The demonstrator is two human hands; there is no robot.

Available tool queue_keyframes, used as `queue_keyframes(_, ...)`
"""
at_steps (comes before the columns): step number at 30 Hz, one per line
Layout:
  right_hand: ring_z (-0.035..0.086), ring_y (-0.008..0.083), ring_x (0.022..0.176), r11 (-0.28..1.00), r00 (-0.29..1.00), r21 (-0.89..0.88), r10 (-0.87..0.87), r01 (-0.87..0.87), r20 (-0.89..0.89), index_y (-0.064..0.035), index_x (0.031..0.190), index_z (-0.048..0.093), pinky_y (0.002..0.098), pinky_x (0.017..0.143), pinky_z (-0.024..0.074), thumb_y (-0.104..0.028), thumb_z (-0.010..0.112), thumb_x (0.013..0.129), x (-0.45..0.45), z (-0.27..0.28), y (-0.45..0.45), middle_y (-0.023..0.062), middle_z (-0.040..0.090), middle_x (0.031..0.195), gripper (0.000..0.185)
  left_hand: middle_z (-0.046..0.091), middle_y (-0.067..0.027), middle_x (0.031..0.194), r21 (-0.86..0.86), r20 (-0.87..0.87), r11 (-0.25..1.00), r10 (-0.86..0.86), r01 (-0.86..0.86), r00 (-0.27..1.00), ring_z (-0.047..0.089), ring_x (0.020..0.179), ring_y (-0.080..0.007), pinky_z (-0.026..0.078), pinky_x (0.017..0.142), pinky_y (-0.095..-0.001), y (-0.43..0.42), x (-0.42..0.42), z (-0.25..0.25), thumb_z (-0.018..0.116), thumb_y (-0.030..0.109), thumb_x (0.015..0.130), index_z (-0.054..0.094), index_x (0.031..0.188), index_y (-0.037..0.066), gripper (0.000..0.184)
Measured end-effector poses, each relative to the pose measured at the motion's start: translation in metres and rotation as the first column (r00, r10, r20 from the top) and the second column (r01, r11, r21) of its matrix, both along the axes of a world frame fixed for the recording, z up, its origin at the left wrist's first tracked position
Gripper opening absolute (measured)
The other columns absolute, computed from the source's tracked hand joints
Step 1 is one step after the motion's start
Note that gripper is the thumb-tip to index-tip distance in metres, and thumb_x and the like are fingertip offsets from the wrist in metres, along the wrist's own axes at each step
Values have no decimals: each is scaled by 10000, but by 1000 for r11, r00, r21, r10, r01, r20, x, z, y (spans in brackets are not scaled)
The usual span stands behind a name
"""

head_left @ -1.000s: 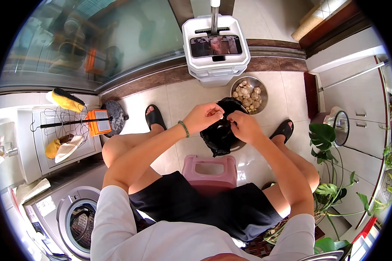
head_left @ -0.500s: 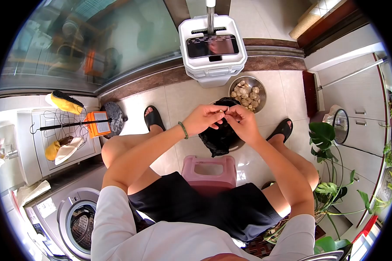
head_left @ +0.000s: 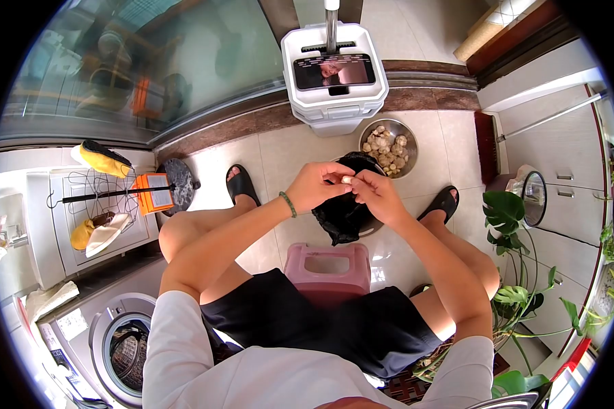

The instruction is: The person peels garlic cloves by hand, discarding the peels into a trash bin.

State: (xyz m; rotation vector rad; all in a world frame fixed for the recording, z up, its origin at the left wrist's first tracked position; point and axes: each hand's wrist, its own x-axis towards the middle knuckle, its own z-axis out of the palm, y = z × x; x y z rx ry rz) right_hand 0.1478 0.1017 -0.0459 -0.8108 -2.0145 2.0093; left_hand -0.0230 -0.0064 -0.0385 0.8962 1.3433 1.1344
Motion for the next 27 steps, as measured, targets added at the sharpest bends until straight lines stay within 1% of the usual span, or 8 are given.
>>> queue_keyframes(8,556,102,590,993,998,-103,-46,49,31,25,856,605,244,563,455,-145,554,923,0,-1,0,41,582,658,190,693,-56,919,-10,-2,1000,22,-22,1000,611,794,-82,505,733,-246,2,3,2,635,94,902,647,1109,-38,245)
queue_keyframes(10,553,132,568,987,999,158,13,-20,41,34,806,595,272,551,447,-110,580,881,1,-6,2,77,557,622,164,702,-76,908,-18,-116,1000,-13,11,993,624,765,-96,509,719,-251,3,4,4,637,85,893,648,1114,-26,247)
queue_keyframes(14,548,161,550,973,993,223,30,-55,115,40,771,590,299,540,441,-88,604,835,2,15,3,110,551,611,145,701,-104,893,18,-243,999,-45,51,969,640,732,-128,512,707,-259,0,9,4,629,61,878,651,1117,-1,248)
queue_keyframes(17,555,161,552,959,994,278,31,-60,109,39,775,599,299,539,447,-79,599,821,2,14,2,113,582,633,126,691,-128,894,80,-378,993,-46,82,925,662,747,-212,522,714,-296,0,12,9,619,63,863,648,1122,24,263)
queue_keyframes(19,567,152,567,956,995,288,32,-59,97,39,787,610,294,544,453,-73,593,809,3,13,2,119,604,653,115,682,-137,898,215,-589,964,1,155,808,666,754,-251,519,686,-316,0,13,9,625,63,865,638,1142,17,281)
queue_keyframes(22,564,140,552,986,994,166,-4,-14,107,42,803,621,292,536,454,-77,591,800,2,4,2,119,604,639,123,667,-136,877,279,-646,941,35,193,762,629,809,-335,517,722,-399,0,15,12,592,100,872,630,1084,29,227)
queue_keyframes(25,544,133,518,1000,982,24,-7,2,186,42,796,630,297,520,447,-92,596,798,2,8,3,114,594,610,139,659,-136,866,235,-650,956,18,179,759,623,804,-337,513,720,-405,1,18,17,573,99,886,632,1068,30,203)
queue_keyframes(27,546,135,506,997,985,82,-27,13,172,39,787,634,303,513,443,-99,595,800,2,2,3,110,591,600,144,670,-133,900,241,-669,951,17,195,743,639,799,-304,518,702,-372,2,17,12,567,128,912,626,1100,16,227)
